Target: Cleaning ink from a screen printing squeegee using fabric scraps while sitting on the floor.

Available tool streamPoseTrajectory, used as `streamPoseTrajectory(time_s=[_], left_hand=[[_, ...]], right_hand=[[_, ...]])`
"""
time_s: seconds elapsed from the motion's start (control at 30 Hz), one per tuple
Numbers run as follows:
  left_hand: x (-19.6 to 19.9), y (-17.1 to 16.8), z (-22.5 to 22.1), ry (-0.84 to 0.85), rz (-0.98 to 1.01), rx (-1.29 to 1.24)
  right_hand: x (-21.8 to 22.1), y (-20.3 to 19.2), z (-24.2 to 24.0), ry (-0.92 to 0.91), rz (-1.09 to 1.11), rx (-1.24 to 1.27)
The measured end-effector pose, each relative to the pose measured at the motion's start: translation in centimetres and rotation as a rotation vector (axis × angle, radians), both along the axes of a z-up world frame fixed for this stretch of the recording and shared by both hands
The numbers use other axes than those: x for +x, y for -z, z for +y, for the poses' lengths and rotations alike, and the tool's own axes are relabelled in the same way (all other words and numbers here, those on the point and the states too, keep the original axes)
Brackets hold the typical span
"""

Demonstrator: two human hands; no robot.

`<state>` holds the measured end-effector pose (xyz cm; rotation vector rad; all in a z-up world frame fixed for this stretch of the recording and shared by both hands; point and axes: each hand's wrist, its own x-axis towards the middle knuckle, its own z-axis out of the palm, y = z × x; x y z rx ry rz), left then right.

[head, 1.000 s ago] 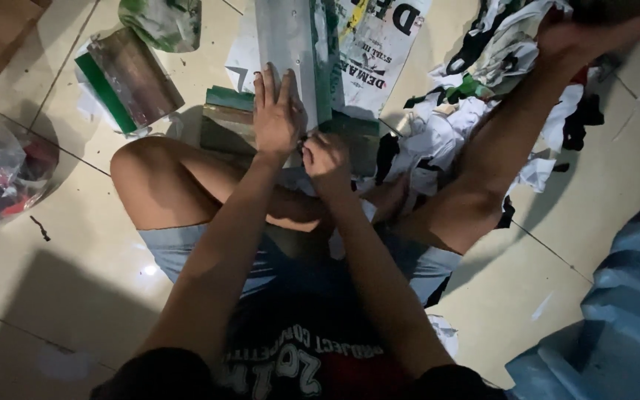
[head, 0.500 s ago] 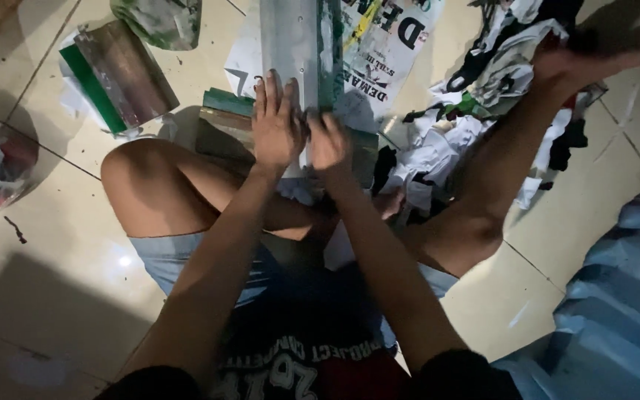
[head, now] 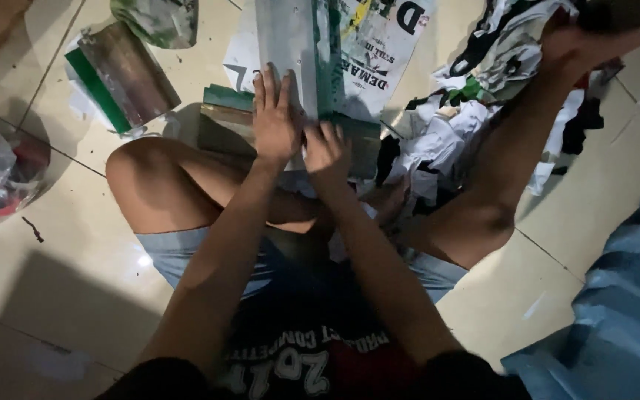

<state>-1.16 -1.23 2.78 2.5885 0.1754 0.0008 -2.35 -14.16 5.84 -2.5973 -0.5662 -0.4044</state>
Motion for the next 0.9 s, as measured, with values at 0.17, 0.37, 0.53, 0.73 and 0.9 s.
streamPoseTrajectory(time_s=[0.17, 0.37, 0.53, 0.73, 0.9], left_hand=[[-0.6, 1.2, 0.8, 0.046, -0.113, -0.034], [-0.5, 2.0, 0.3, -0.010, -0.139, -0.075], [-0.5, 2.5, 0.2, -0.011, -0.111, -0.058], [-0.9, 1.9, 0.6, 0.040, -0.153, -0.020], [0.2, 1.1, 0.4, 0.056, -0.270, -0.020]], right_hand=[[10.9, 1.1, 4.2, 0.101, 0.125, -0.124], [4.0, 0.7, 1.6, 0.062, -0.070, -0.206], [-6.3, -1.9, -1.8, 0.068, 0.573, -0.247], [7.5, 5.8, 1.8, 0.230, -0.056, -0.122], [8.1, 3.4, 2.1, 0.112, -0.161, -0.191]])
